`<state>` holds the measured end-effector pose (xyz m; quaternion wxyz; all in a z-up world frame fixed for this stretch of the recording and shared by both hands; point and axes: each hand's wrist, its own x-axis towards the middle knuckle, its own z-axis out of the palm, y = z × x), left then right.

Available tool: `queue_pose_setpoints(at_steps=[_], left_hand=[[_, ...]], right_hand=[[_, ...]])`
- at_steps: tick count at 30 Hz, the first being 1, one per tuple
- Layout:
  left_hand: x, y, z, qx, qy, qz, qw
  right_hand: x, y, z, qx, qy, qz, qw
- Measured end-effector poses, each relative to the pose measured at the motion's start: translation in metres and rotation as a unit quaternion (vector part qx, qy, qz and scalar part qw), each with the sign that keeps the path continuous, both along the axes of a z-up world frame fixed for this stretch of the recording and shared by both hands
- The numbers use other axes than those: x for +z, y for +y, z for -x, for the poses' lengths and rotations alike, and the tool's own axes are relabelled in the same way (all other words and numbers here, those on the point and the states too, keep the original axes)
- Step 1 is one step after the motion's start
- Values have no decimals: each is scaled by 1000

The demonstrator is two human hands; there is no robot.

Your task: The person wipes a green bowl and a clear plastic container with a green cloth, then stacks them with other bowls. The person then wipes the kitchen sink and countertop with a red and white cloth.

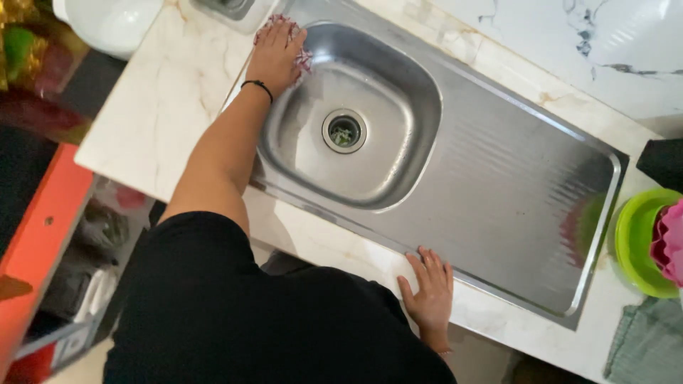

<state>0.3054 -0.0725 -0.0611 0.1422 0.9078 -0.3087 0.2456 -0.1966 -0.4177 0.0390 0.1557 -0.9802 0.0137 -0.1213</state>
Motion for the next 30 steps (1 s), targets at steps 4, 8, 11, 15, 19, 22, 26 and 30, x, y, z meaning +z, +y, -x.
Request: queue_pose_setpoints(at_steps=[4,8,11,15,19,22,26,30], left_hand=[[-2,-38,-52,-5,45,76,996],[-4,-84,-81,-17,70,120,990],[-4,-122,-90,-89,18,144,985],[5,-176,-89,-133,-3,155,979],[14,-232,-80,-106,89,132,982],[4,-289,-64,-150,47,166,974],[-2,-388,-15,-216,62,209,952],[36,-466,66,-280,172,101,939]], right_hand=[[5,9,4,-32,28,-6,999],[2,8,4,-51,58,2,997],[2,7,3,-70,56,-13,996],[-3,9,4,-105,61,-3,993],[4,9,-1,-99,65,8,993],[7,10,-4,-103,71,-1,992],[9,9,-4,-101,70,-7,992],[9,9,-2,-112,71,9,991]])
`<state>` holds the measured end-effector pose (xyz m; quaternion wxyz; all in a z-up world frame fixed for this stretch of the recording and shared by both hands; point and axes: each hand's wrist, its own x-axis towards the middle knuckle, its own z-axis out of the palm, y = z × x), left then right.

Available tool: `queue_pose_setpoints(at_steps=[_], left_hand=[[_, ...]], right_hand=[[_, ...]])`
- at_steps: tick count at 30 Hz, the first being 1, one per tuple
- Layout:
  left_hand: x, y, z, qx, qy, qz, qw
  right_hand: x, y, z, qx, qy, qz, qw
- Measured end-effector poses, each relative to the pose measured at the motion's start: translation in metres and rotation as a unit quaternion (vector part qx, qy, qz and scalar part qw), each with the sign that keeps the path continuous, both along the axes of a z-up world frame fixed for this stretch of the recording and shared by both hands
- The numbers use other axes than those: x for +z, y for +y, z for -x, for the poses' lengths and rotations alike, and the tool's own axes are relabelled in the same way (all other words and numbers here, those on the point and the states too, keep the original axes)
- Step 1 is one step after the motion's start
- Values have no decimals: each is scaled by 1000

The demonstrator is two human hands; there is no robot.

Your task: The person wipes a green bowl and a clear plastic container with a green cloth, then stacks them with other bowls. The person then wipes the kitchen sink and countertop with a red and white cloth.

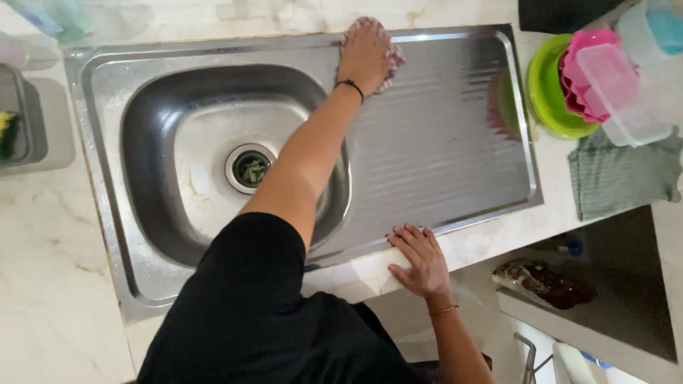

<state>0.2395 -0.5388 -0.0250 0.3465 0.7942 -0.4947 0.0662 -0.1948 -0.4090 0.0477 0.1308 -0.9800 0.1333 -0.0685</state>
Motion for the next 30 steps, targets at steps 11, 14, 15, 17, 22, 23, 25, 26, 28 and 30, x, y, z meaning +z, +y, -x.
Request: queue_pose_setpoints(at_steps=[11,14,15,17,22,23,25,26,28,30], left_hand=[[-1,30,210,-223,-11,-47,974],[2,74,231,-274,66,-77,956],[8,89,232,-274,65,-75,957],[20,121,232,-318,249,-20,915],[57,206,189,-223,305,92,921],[58,223,181,-186,283,87,937],[66,268,160,-116,268,82,953],[69,293,154,-57,252,73,963],[68,346,156,36,258,49,964],[73,391,164,125,256,25,958]], right_hand=[[-12,2,15,-50,-60,-31,996],[-48,-1,30,-127,-152,-53,979],[-39,-3,18,-126,-152,-51,979],[-23,-11,-11,-199,-177,47,963],[-29,-50,-77,-146,-29,82,986],[-38,-64,-82,-129,-6,82,988],[-55,-111,-91,-113,-22,69,991],[-64,-134,-95,-109,-36,56,992],[-63,-179,-103,-109,-48,67,991],[-62,-234,-129,-114,-69,76,988]])
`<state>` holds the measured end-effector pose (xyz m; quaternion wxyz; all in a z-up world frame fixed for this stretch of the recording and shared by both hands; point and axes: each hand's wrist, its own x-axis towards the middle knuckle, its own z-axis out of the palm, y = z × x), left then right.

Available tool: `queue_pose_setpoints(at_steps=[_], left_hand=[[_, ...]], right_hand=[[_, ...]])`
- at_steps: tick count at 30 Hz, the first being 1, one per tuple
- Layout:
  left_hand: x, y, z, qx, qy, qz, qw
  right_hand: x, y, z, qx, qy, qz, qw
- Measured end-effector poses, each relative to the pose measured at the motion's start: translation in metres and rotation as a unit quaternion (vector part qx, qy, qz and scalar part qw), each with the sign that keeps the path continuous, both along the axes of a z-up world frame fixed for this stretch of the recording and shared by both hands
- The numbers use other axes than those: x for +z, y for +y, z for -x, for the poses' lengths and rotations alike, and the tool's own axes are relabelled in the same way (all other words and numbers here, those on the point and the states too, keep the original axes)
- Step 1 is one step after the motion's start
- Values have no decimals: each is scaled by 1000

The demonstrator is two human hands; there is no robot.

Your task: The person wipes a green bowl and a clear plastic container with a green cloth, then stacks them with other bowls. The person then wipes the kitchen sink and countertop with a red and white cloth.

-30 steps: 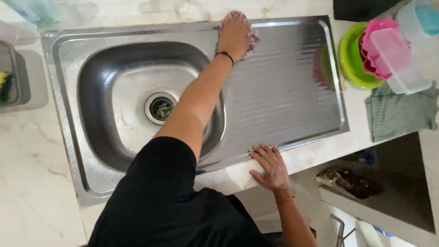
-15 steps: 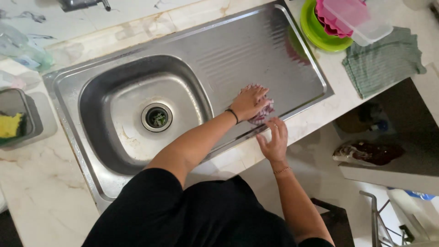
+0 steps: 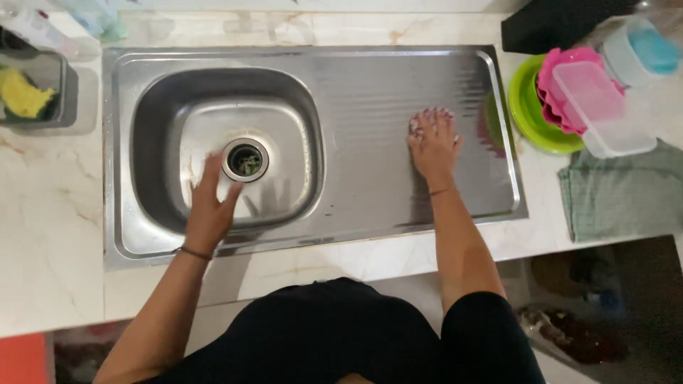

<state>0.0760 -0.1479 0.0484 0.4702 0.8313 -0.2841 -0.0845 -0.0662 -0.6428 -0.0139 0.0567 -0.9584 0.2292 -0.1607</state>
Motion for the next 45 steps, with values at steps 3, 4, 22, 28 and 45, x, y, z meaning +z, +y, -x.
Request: queue_pose_setpoints(at_steps=[3,4,22,28,45], left_hand=[[1,53,48,158,-44,-130,978],[-3,62,66,213,-49,-178,960],[-76,64,150,372,-81,-300,874],[-67,61,147,369,-88,-296,877],[-69,60,151,328,-90,-249,906]], right_hand=[[-5,-79,-41,-61,3,2,998],[-1,-102,-63,-125,12,-30,992],[-2,85,-291,315,4,-8,949],[-4,-46,-273,40,-25,-25,999],[1,48,-57,243,-21,-4,970]])
